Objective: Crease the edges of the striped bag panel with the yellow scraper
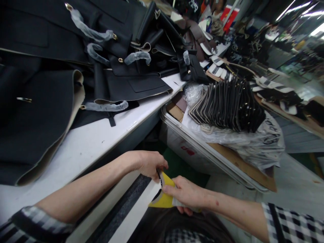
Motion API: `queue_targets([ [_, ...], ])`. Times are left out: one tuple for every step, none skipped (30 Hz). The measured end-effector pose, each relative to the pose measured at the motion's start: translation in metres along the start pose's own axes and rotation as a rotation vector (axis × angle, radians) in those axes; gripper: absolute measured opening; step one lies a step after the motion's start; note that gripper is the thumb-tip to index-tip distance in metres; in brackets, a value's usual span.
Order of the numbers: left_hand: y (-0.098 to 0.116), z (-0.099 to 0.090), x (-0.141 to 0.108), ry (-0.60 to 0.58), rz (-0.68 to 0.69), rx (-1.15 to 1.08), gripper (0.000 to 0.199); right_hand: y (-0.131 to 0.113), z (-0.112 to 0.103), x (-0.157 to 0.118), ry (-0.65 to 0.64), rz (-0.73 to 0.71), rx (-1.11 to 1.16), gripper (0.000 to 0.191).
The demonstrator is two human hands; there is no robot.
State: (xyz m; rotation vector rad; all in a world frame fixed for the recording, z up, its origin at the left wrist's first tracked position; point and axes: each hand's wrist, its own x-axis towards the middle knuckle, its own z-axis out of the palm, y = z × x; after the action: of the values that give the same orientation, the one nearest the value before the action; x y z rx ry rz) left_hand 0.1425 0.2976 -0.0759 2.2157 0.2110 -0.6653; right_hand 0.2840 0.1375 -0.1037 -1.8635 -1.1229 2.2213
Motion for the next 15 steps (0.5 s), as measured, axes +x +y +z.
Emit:
queue_targets([
  [0.0, -0.001, 0.001, 0.007, 0.003, 0.006, 0.06, -0.001, -0.001, 0.0, -0.001, 0.003, -0.008, 0.058],
  [-0.001, -0.001, 0.001, 0.013, 0.008, 0.02, 0.055, -0.002, -0.001, 0.0, -0.005, 0.012, -0.018, 0.058],
  [-0.002, -0.002, 0.001, 0.015, 0.013, 0.037, 0.05, -0.002, -0.002, 0.001, -0.009, 0.023, -0.028, 0.058],
  [-0.003, -0.002, 0.001, 0.013, 0.013, 0.05, 0.046, -0.002, -0.003, 0.001, -0.016, 0.036, -0.037, 0.058],
  [-0.004, -0.003, 0.001, 0.008, 0.006, 0.059, 0.042, -0.002, -0.004, 0.002, -0.025, 0.047, -0.045, 0.058],
  [-0.006, -0.003, 0.001, 0.006, -0.008, 0.059, 0.039, -0.002, -0.005, 0.002, -0.032, 0.054, -0.051, 0.057],
  [-0.007, -0.004, 0.001, 0.008, -0.026, 0.051, 0.039, -0.002, -0.006, 0.002, -0.037, 0.055, -0.058, 0.057],
  [-0.008, -0.005, 0.0, 0.013, -0.043, 0.041, 0.039, -0.002, -0.007, 0.003, -0.041, 0.052, -0.067, 0.056],
  [-0.009, -0.006, 0.0, 0.017, -0.055, 0.032, 0.04, -0.003, -0.008, 0.003, -0.043, 0.052, -0.079, 0.056],
  [-0.01, -0.006, -0.001, 0.019, -0.063, 0.026, 0.041, -0.003, -0.009, 0.003, -0.041, 0.053, -0.091, 0.056],
  [-0.01, -0.007, -0.002, 0.017, -0.066, 0.023, 0.041, -0.004, -0.01, 0.004, -0.044, 0.054, -0.102, 0.056],
  [-0.011, -0.007, -0.002, 0.013, -0.07, 0.019, 0.041, -0.005, -0.011, 0.005, -0.045, 0.056, -0.11, 0.055],
  [-0.011, -0.007, -0.003, 0.007, -0.076, 0.013, 0.04, -0.005, -0.012, 0.006, -0.051, 0.059, -0.116, 0.056],
  [-0.012, -0.007, -0.003, 0.003, -0.082, 0.007, 0.038, -0.005, -0.012, 0.008, -0.059, 0.058, -0.119, 0.056],
  [-0.012, -0.006, -0.003, 0.001, -0.086, 0.001, 0.038, -0.005, -0.011, 0.01, -0.072, 0.053, -0.118, 0.056],
])
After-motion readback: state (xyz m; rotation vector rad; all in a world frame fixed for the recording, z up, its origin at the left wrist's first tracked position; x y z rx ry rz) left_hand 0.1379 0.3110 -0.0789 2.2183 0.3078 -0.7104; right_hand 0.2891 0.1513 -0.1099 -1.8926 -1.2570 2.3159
